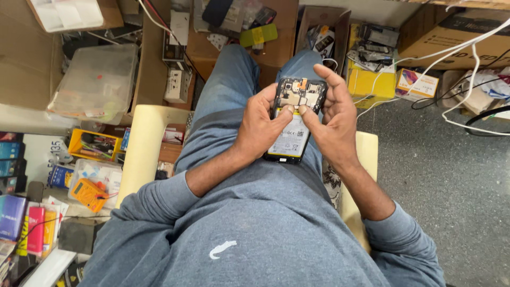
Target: The person connects a charging cable to a disassembled smartphone, uses a screwdriver to adjust internal components, and repeatedly checks the device by holding and turning it. The person also disconnects and reconnects the cable while manipulating the phone's internal parts.
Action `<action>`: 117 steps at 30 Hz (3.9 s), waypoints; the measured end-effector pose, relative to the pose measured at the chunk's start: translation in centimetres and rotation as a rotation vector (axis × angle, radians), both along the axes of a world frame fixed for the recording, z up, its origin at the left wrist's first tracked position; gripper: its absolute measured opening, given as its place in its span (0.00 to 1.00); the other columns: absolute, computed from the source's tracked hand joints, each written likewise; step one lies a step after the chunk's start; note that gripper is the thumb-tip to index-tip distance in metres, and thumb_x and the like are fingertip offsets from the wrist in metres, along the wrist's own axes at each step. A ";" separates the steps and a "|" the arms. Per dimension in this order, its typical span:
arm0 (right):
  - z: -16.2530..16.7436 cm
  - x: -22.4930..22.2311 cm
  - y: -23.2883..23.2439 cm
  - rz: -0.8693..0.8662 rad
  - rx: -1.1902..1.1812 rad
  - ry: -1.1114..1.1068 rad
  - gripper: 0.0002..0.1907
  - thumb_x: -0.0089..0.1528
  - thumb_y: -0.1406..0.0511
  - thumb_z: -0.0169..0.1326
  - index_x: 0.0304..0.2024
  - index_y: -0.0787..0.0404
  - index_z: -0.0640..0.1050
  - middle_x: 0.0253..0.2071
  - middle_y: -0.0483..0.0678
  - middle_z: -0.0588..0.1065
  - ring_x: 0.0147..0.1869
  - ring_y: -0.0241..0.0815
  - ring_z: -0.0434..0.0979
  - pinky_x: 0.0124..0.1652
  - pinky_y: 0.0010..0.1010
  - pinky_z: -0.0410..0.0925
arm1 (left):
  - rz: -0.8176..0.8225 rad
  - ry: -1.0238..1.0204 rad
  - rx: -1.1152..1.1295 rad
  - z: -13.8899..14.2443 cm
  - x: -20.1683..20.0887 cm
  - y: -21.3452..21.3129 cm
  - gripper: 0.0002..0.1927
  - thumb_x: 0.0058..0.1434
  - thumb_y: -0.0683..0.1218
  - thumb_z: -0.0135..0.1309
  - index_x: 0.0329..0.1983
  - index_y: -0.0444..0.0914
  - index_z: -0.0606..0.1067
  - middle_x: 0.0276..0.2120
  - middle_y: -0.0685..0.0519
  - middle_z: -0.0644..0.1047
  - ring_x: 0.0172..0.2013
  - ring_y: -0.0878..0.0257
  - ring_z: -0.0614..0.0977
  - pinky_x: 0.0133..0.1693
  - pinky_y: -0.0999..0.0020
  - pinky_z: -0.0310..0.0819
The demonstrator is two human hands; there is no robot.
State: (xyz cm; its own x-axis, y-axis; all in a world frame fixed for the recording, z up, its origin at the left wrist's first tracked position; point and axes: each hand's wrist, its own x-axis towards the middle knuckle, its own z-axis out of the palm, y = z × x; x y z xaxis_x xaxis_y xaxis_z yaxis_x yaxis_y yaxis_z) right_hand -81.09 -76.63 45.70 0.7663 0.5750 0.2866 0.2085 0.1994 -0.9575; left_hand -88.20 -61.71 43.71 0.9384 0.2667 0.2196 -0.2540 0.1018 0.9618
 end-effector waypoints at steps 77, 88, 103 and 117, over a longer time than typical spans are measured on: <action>-1.3 0.7 -0.6 -0.035 0.026 0.176 0.28 0.63 0.80 0.55 0.66 0.69 0.66 0.57 0.49 0.75 0.59 0.33 0.77 0.60 0.23 0.71 | 0.137 0.000 0.149 0.9 1.2 -1.1 0.11 0.59 0.35 0.58 0.44 0.35 0.73 0.37 0.56 0.79 0.40 0.74 0.79 0.44 0.75 0.78; -0.7 0.7 -0.7 -0.039 0.002 0.174 0.27 0.63 0.79 0.55 0.65 0.69 0.66 0.56 0.49 0.76 0.59 0.33 0.77 0.59 0.23 0.71 | 0.123 0.018 0.139 1.0 1.4 -1.1 0.11 0.59 0.35 0.58 0.45 0.34 0.73 0.37 0.56 0.80 0.39 0.73 0.80 0.43 0.75 0.79; 1.9 -1.1 -1.2 -0.160 -0.380 -0.556 0.41 0.57 0.63 0.67 0.67 0.67 0.63 0.66 0.62 0.68 0.66 0.55 0.73 0.59 0.34 0.69 | 0.246 -0.074 -0.625 0.8 3.4 1.7 0.22 0.65 0.31 0.52 0.61 0.34 0.66 0.51 0.47 0.76 0.50 0.58 0.81 0.55 0.60 0.78; 2.2 -2.0 -0.8 -0.432 -0.504 -1.036 0.41 0.55 0.64 0.68 0.69 0.56 0.68 0.74 0.67 0.55 0.67 0.67 0.62 0.63 0.53 0.60 | 0.005 -0.280 -0.579 7.9 3.5 2.6 0.22 0.66 0.37 0.47 0.63 0.26 0.69 0.58 0.36 0.76 0.55 0.48 0.81 0.60 0.53 0.75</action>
State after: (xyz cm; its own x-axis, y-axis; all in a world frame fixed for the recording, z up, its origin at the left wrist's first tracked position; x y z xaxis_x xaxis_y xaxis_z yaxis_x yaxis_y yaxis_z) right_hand -83.13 -77.46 47.89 0.4639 0.5530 0.6921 0.8729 -0.4186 -0.2506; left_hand -84.73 -59.08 51.58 0.8649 0.4200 0.2749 -0.4892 0.5827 0.6489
